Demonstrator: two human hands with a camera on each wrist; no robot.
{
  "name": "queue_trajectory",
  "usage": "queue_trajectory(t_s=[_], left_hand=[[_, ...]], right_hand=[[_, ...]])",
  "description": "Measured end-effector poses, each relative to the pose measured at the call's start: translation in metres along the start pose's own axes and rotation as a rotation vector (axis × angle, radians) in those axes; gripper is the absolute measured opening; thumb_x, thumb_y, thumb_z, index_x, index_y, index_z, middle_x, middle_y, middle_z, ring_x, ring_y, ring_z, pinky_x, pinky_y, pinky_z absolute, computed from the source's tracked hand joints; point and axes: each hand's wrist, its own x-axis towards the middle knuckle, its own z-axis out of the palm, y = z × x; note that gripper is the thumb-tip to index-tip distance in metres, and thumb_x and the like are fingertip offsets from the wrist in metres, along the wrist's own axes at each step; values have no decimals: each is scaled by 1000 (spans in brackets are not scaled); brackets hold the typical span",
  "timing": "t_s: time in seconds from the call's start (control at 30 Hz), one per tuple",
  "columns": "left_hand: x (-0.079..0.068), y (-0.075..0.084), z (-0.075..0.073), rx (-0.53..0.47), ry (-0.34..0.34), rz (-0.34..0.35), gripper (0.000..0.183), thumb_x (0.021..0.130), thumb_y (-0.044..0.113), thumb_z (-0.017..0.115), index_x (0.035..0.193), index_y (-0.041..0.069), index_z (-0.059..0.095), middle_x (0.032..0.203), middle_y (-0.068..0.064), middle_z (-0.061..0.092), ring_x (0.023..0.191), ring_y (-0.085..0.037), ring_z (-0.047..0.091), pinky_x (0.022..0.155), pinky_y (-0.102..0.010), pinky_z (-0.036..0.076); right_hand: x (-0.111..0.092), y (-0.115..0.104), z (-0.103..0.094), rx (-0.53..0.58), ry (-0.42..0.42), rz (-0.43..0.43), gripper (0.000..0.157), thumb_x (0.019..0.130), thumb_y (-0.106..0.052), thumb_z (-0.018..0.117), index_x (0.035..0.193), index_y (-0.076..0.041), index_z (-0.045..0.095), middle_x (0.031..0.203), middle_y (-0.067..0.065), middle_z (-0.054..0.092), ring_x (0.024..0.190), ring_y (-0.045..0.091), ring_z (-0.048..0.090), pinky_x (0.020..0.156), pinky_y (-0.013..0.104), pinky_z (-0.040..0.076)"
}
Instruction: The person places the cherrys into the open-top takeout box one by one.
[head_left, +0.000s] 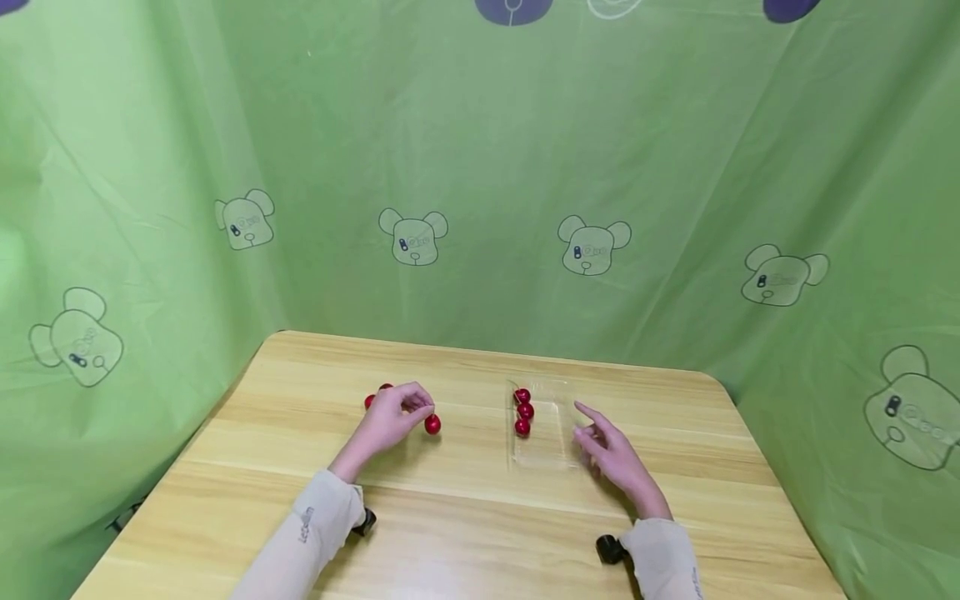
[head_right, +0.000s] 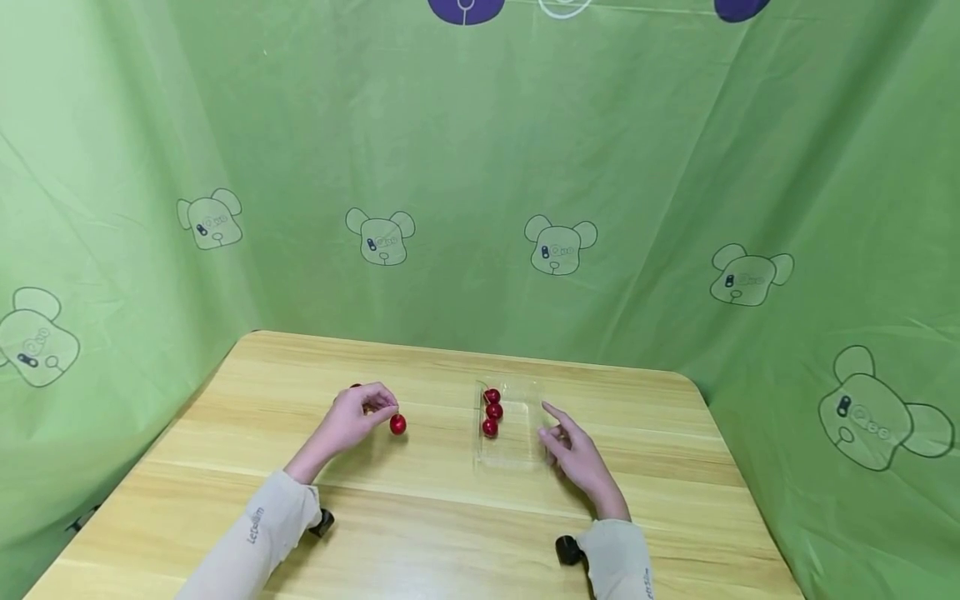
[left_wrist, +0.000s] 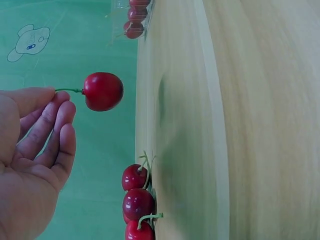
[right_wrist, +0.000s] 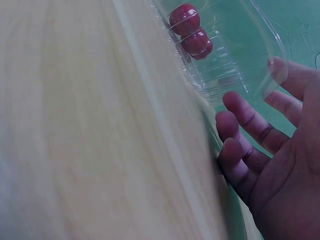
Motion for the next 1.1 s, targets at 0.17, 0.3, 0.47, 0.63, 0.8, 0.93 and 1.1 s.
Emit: queue_trajectory(t_s=[0.17,0.3,0.47,0.63,0.8,0.93,1.1], left_hand=[[0,1,0,-30,-6,-12,11,93,18,78,96,9,73,90,4,75,85,-9,68,82,-26,57],[1,6,1,-60,-7,-3,5,93,12,77,92,11,73,90,3,74,85,-10,68,82,-25,58],[4,12,6,-105,8,2,6,92,10,78,90,13,74,89,1,75,84,-11,69,82,-25,59],[5,16,10,-173,27,-24,6,90,11,79,89,12,74,89,-1,75,83,-11,69,78,-24,58],[6,18,11,-267,41,-42,8,88,9,81,87,9,73,89,-6,76,79,-13,69,73,-23,57],[6,18,11,-311,40,-48,9,87,7,82,85,6,73,89,-9,77,79,-13,70,73,-22,58],[8,20,14,-381,24,-64,12,86,9,83,88,3,72,94,-12,78,84,-17,72,77,-23,60]], right_hand=[[-1,-3,0,-2,-7,-9,62,107,-25,59,162,-15,33,112,24,62,71,20,60,50,32,53],[-1,-4,0,-5,-2,-7,61,107,-25,59,162,-17,34,111,24,62,71,19,60,51,31,53],[-1,-4,-1,-6,4,6,61,106,-29,60,161,-20,35,111,23,62,71,18,60,52,30,53],[-2,-4,-1,-12,-3,10,61,106,-29,59,162,-19,35,111,22,62,71,18,60,52,30,54],[-2,-3,-2,-16,1,1,62,107,-29,59,162,-19,34,111,22,62,71,17,60,52,31,54],[-2,-3,-2,-7,-1,-3,62,107,-28,59,162,-18,34,112,23,61,72,18,60,51,31,54],[-1,-3,0,0,-6,-1,63,107,-26,59,162,-15,33,112,25,61,72,19,60,51,31,52]])
